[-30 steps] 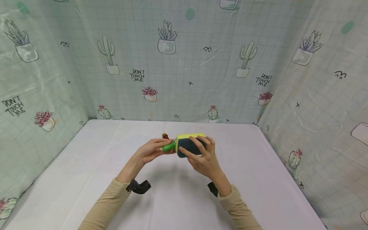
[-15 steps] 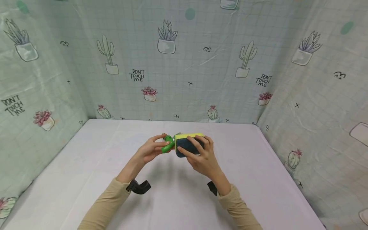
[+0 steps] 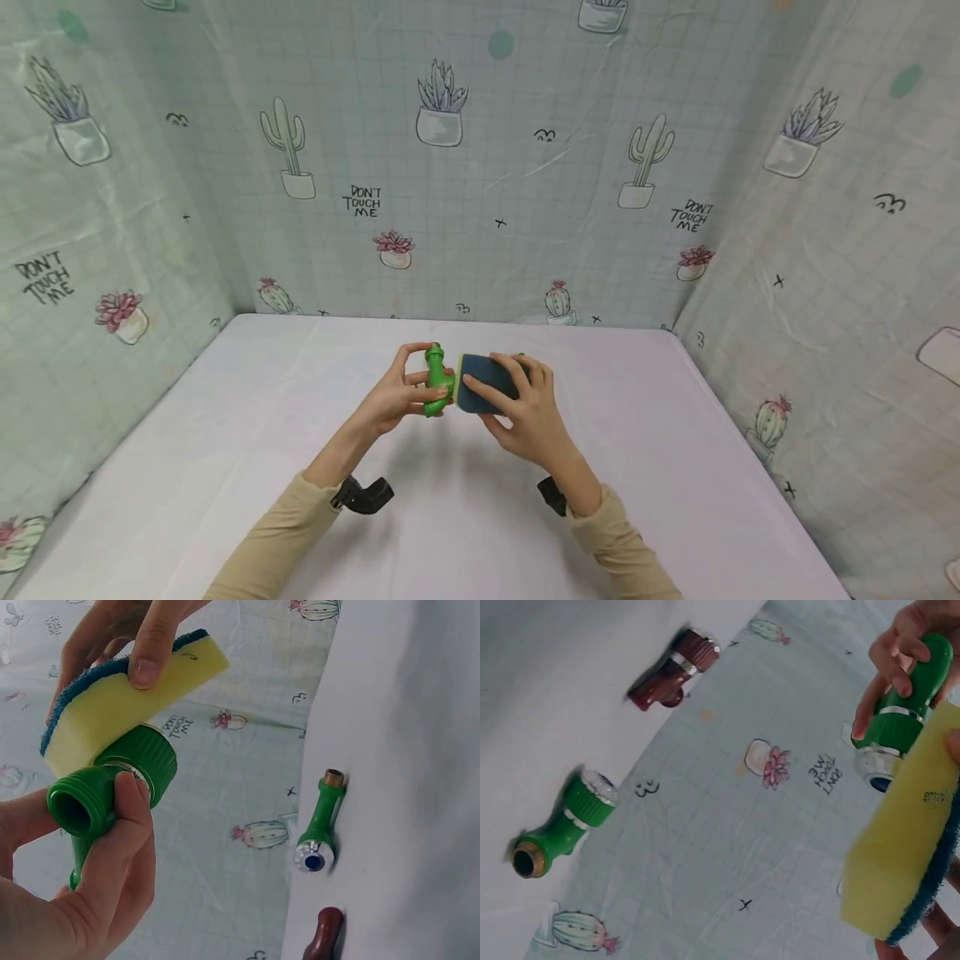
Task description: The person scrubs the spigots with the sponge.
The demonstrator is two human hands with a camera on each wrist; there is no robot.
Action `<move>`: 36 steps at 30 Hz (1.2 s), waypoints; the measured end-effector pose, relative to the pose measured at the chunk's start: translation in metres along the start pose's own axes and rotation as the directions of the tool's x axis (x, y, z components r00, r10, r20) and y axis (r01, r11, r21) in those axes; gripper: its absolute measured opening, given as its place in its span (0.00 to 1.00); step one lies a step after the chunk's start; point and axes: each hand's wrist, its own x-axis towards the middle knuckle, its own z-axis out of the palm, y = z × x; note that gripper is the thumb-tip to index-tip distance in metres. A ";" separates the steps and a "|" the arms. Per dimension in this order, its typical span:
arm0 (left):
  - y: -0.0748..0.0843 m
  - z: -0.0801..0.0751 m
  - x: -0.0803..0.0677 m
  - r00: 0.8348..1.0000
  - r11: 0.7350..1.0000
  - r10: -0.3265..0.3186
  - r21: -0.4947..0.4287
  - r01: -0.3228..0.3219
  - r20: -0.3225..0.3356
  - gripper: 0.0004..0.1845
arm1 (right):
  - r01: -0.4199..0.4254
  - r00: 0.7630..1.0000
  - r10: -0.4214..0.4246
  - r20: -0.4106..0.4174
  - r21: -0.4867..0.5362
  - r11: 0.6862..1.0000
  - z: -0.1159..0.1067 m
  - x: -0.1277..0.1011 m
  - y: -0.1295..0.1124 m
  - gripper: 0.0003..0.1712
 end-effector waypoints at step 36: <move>0.004 -0.010 -0.004 0.990 0.995 0.093 -0.049 -0.088 0.106 0.40 | -0.272 0.958 0.237 0.165 0.246 0.930 -0.025 0.008 0.007 0.33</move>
